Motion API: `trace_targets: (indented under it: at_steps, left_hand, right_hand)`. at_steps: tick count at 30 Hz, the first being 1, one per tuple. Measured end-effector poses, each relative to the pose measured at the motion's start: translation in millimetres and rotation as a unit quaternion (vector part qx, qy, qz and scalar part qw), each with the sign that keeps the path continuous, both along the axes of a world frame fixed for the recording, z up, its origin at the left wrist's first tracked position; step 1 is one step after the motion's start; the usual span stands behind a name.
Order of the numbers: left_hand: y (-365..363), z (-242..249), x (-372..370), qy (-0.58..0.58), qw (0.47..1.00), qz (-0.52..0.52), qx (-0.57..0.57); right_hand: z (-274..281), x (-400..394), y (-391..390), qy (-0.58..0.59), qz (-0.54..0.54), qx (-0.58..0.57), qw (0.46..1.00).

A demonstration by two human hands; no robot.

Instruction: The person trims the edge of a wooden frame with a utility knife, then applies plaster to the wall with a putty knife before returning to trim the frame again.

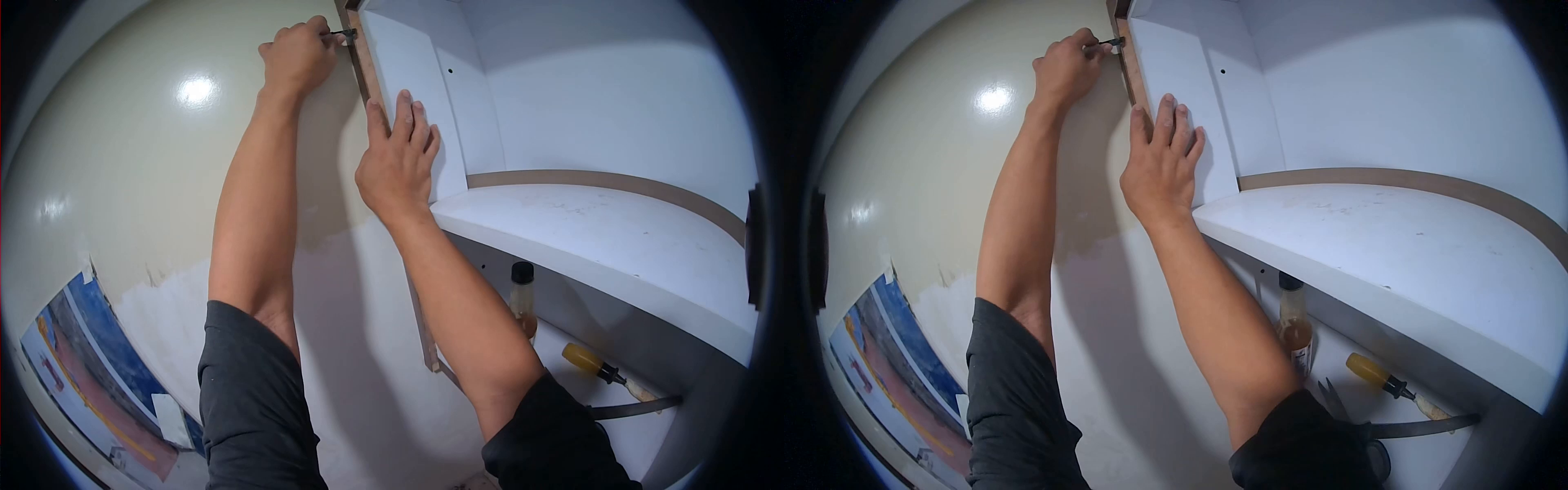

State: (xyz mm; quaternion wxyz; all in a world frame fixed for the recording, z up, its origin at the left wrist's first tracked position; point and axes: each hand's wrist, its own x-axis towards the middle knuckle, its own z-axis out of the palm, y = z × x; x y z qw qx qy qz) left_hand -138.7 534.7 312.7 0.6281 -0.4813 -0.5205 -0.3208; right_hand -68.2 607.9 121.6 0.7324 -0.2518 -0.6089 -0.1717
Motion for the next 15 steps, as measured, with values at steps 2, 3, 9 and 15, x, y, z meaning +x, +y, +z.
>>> trace_targets:
  at_steps: [2,3,9,15]
  left_hand:
    - [-1.7,0.9,0.2,0.005,1.000,0.007,-0.003]
    - [-2.1,1.3,0.3,0.007,1.000,0.016,-0.006]
    - [0.4,1.3,-3.0,0.012,1.000,0.023,-0.007]
    - [1.5,1.8,-6.3,0.023,0.999,0.026,0.001]
  right_hand:
    - [0.0,-0.8,0.5,0.002,-0.002,0.002,1.000]
    - [0.0,-0.9,0.6,0.002,0.000,0.002,1.000]
    - [-0.6,-1.1,1.1,-0.004,0.002,-0.002,1.000]
    - [0.0,-1.3,2.2,-0.016,0.007,-0.013,1.000]
